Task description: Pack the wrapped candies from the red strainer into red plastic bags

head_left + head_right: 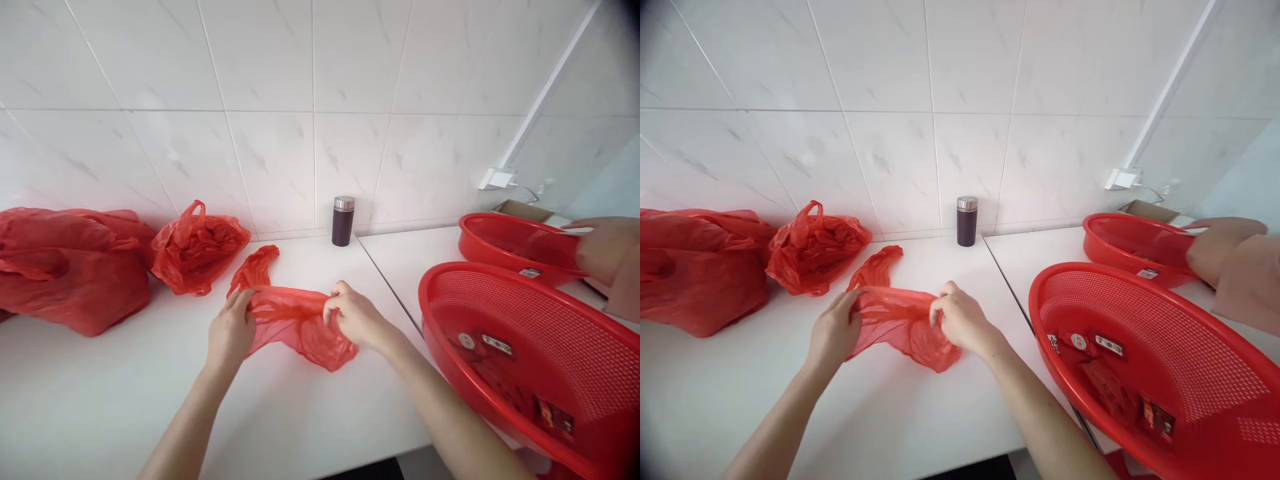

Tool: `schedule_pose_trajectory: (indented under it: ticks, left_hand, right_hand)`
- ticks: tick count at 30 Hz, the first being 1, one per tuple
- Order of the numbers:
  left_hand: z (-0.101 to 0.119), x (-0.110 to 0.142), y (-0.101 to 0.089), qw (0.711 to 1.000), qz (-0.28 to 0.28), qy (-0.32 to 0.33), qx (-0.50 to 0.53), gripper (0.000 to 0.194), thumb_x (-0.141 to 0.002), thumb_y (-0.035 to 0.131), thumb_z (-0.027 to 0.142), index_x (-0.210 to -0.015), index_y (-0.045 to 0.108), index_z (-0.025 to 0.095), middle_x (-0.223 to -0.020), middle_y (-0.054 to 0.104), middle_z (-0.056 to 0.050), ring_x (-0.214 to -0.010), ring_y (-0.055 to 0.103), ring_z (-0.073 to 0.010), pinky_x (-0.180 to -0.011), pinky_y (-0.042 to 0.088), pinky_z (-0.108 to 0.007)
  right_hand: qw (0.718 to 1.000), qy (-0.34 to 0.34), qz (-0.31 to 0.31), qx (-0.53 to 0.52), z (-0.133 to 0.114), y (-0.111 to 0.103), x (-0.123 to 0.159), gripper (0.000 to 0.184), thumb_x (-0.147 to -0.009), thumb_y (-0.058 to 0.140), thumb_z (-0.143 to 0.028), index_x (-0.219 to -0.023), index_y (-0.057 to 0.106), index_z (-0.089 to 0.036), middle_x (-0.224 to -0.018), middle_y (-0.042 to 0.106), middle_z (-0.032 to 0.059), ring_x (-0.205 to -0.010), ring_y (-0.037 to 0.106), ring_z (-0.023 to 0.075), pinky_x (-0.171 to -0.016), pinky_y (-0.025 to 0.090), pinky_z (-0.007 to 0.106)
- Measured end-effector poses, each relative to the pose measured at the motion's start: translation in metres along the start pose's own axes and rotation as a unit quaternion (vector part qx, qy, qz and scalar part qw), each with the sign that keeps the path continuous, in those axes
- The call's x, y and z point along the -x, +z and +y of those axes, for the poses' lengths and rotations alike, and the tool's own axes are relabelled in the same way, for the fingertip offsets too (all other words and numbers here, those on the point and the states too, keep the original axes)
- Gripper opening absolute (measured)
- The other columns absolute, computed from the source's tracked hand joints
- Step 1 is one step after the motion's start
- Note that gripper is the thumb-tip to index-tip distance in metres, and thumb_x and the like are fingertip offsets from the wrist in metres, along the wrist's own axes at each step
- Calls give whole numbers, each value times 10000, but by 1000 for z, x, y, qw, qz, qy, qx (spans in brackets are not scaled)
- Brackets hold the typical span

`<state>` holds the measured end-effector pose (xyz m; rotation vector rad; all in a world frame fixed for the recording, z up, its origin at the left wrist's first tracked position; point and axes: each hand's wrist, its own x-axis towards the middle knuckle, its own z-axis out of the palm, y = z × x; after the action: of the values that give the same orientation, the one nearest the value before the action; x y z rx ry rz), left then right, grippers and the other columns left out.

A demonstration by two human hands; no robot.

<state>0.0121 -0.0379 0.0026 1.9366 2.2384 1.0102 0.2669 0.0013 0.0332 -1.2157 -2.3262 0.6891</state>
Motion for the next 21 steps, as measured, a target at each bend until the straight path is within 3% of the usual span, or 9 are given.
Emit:
schedule_pose_trajectory:
  ticks: [3, 5, 7, 9, 12, 15, 16, 18, 21]
  left_hand:
    - [-15, 8, -19, 999, -19, -35, 35, 529, -762, 357, 86, -1220, 601, 188, -965, 610, -85, -824, 586, -233, -725, 446, -349]
    - [-18, 22, -25, 995, -51, -51, 76, 567, -754, 359, 104, -1266, 586, 196, -849, 612, -45, -749, 594, -199, -705, 475, -326]
    - [-15, 38, -27, 973, -80, -86, 198, 606, -757, 398, 139, -1346, 528, 198, -826, 631, -26, -739, 616, -180, -707, 508, -307]
    - [-8, 53, -26, 905, -101, -144, 386, 625, -753, 484, 172, -1377, 502, 197, -915, 659, -36, -835, 636, -183, -744, 529, -293]
    - [6, 65, -24, 770, -120, -227, 584, 560, -733, 638, 240, -1288, 595, 183, -1032, 671, -57, -830, 640, -166, -671, 537, -228]
    - [19, 67, -21, 720, -137, -262, 628, 605, -702, 739, 298, -1282, 599, 202, -819, 684, -12, -464, 520, -54, -397, 410, -139]
    - [24, 66, -20, 716, -138, -263, 632, 656, -680, 767, 290, -1305, 579, 223, -769, 677, 8, -424, 494, -41, -373, 388, -128]
    - [31, 64, -18, 710, -136, -259, 641, 767, -636, 805, 256, -1352, 529, 266, -807, 699, 7, -524, 599, -82, -455, 479, -145]
    - [33, 59, -19, 696, -153, -267, 649, 859, -627, 806, 243, -1405, 454, 331, -1055, 720, -29, -880, 696, -202, -713, 587, -263]
  right_hand:
    - [983, 68, 50, 163, 24, 5, 4, 539, -697, 467, 65, -1022, 704, -292, -1141, 498, 77, -955, 540, 199, -626, 389, 261]
    - [976, 80, 54, 196, 32, 8, 7, 655, -697, 483, 54, -1214, 627, -322, -1242, 482, 95, -1063, 518, 244, -639, 411, 276]
    - [977, 80, 52, 189, 33, 12, 12, 659, -720, 507, 8, -1294, 570, -311, -1289, 479, 102, -1087, 517, 263, -676, 447, 303]
    - [979, 68, 84, 171, 25, 19, 17, 551, -755, 553, -74, -1263, 598, -281, -1324, 467, 114, -1136, 498, 290, -783, 472, 368]
    - [959, -2, 224, 172, 1, 34, 26, 320, -785, 587, -141, -1066, 698, -248, -1386, 418, 113, -1258, 399, 324, -966, 393, 479]
    - [923, -103, 333, 160, -25, 54, 32, 263, -791, 569, -101, -959, 709, -246, -1298, 500, 91, -1179, 452, 270, -978, 369, 457]
    - [922, -123, 336, 150, -30, 60, 33, 260, -794, 561, -94, -946, 708, -245, -1218, 553, 84, -1098, 496, 245, -946, 386, 432]
    - [940, -135, 286, 126, -36, 72, 32, 249, -809, 535, -93, -927, 706, -231, -1017, 637, 62, -927, 552, 199, -870, 415, 376]
    - [987, -103, 101, 68, -27, 81, 28, 214, -831, 543, -159, -960, 702, -225, -864, 676, 26, -822, 593, 168, -762, 444, 294]
